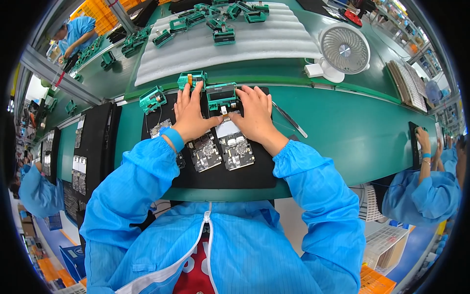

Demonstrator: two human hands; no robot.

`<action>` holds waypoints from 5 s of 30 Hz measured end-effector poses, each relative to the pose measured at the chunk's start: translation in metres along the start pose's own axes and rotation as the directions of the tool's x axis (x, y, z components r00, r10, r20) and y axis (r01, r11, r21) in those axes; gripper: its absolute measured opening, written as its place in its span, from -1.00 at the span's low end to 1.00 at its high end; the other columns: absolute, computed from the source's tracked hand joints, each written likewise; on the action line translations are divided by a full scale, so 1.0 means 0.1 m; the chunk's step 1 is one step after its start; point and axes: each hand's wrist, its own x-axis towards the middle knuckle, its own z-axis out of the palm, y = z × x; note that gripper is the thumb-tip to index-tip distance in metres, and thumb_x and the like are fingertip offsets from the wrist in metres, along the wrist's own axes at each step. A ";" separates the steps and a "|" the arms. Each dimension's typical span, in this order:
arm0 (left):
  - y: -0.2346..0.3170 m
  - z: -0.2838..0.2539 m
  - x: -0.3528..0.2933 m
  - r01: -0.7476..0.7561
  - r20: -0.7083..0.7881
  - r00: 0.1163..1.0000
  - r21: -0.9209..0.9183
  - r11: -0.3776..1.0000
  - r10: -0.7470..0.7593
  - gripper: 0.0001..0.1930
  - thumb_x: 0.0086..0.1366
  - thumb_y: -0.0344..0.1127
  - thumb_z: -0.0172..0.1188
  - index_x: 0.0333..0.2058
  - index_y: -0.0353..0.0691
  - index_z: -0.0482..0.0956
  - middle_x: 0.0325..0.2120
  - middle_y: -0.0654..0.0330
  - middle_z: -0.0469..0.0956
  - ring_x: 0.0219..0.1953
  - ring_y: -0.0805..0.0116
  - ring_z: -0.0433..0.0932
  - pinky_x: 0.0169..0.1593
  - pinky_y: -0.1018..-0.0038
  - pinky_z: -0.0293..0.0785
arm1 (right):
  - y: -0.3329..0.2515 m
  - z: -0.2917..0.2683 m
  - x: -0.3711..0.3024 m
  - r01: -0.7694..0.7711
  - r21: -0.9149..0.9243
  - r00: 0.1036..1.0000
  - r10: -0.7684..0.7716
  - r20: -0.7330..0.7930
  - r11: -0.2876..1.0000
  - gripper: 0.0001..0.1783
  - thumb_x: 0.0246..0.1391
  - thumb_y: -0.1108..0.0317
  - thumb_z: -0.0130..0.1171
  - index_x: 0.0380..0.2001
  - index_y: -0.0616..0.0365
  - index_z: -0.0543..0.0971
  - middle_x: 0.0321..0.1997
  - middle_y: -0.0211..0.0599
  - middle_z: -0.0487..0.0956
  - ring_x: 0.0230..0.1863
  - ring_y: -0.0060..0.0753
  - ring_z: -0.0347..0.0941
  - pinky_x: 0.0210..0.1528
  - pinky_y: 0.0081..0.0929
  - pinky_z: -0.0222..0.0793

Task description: The person assembles electronic components onto PCBs by hand at a factory station, using tweezers to pick up components from a tray and place them into plastic housings.

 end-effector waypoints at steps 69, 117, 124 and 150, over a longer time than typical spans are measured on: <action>-0.80 -0.53 0.96 -0.232 -0.004 0.971 -0.271 0.934 0.240 -0.39 0.25 -0.03 0.25 0.23 -0.17 0.45 0.13 -0.11 0.51 0.17 -0.12 0.47 0.25 0.21 0.38 | 0.38 -0.88 -1.29 -0.290 -0.380 0.953 0.227 -0.203 0.878 -0.33 -0.06 0.10 0.45 0.12 0.16 0.54 -0.15 -0.22 0.55 -0.08 -0.09 0.44 -0.03 -0.15 0.33; -0.48 -0.29 -0.16 -0.219 -0.144 0.976 -0.634 0.741 0.165 -0.23 0.14 -0.64 0.32 0.27 0.05 0.24 -0.19 0.17 0.42 -0.23 0.40 0.55 -0.21 0.46 0.61 | -0.96 -0.07 -0.63 0.378 0.400 0.874 -0.465 0.145 0.835 -0.70 0.00 0.44 0.38 -0.21 0.20 0.51 0.02 -0.21 0.61 0.29 0.00 0.42 0.38 0.10 0.25; -0.46 -0.28 -0.20 -0.206 -0.146 0.978 -0.652 0.729 0.146 -0.21 0.13 -0.66 0.32 0.28 0.08 0.23 -0.18 0.17 0.43 -0.22 0.40 0.56 -0.20 0.47 0.60 | -0.97 -0.07 -0.63 0.381 0.400 0.874 -0.466 0.137 0.833 -0.69 -0.01 0.44 0.38 -0.21 0.20 0.50 0.02 -0.21 0.61 0.28 -0.01 0.42 0.38 0.09 0.26; -0.41 -0.20 -0.24 -0.282 -0.229 0.957 -0.616 0.735 0.176 -0.24 0.11 -0.68 0.33 0.26 -0.04 0.29 0.08 0.16 0.40 0.02 0.25 0.50 0.01 0.37 0.55 | -0.97 -0.05 -0.62 0.369 0.387 0.877 -0.454 0.154 0.845 -0.69 -0.01 0.44 0.39 -0.21 0.19 0.51 0.01 -0.21 0.61 0.28 0.00 0.43 0.39 0.10 0.25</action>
